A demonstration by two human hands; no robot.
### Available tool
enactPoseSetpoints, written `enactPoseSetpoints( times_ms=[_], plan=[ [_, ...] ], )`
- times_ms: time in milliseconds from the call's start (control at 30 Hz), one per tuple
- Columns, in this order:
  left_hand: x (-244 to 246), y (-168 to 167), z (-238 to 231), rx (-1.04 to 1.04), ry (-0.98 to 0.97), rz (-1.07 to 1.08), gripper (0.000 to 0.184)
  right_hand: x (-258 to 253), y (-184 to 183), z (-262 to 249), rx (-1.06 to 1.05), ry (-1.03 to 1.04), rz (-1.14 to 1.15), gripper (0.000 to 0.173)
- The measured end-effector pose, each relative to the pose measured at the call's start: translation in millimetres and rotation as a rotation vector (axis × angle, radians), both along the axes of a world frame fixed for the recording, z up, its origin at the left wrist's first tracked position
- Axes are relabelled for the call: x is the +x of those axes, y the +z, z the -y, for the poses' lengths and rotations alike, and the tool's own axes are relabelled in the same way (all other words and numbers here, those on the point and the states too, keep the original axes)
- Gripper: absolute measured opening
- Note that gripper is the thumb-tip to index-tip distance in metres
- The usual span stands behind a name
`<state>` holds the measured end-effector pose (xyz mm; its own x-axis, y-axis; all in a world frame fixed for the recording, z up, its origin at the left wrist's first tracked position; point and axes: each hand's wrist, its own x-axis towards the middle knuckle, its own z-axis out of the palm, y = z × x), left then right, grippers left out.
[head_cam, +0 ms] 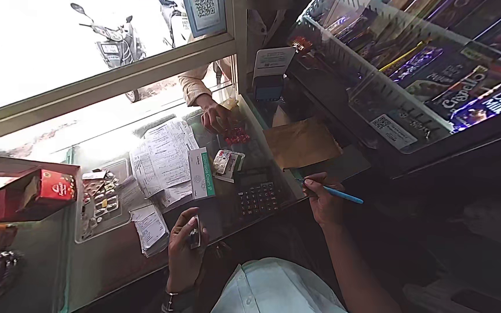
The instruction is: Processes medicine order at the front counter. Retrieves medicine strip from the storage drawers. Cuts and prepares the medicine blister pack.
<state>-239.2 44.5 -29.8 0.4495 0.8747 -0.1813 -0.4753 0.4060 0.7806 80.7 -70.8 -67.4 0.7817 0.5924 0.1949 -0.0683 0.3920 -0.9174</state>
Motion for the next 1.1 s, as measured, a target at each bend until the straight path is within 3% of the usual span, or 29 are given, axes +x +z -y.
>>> enactPoseSetpoints(
  times_ms=[33,167,233,367,533,667,867,1000,1100],
  plan=[
    [-3,-5,1,-0.071,-0.027,0.069,0.023,-5,0,1,-0.052,0.013,0.036,0.011],
    [-10,-14,3,-0.116,-0.107,0.219,0.019,-20,10,-1,-0.239,0.122,0.116,0.039],
    [-10,-18,8,-0.115,-0.104,0.252,0.019,-22,11,1,-0.310,0.165,0.296,0.038],
    [-11,-20,16,-0.139,-0.085,0.238,0.016,-31,-12,7,-0.442,0.067,0.933,0.027],
    [-9,-18,17,-0.115,-0.143,0.231,0.022,-43,-23,1,-0.593,-0.039,1.223,0.024],
    [-5,-14,23,-0.088,-0.144,0.200,0.026,-51,-10,0,-0.635,-0.005,1.247,0.024],
    [18,9,29,-0.134,0.039,0.402,0.027,-137,21,-8,0.035,0.391,0.726,0.009],
    [25,22,29,-0.157,0.045,0.506,0.026,-164,28,-16,0.079,0.310,0.765,0.016],
    [27,25,32,-0.110,0.027,0.465,0.027,-163,30,-18,0.144,0.290,0.794,0.013]
  ],
)
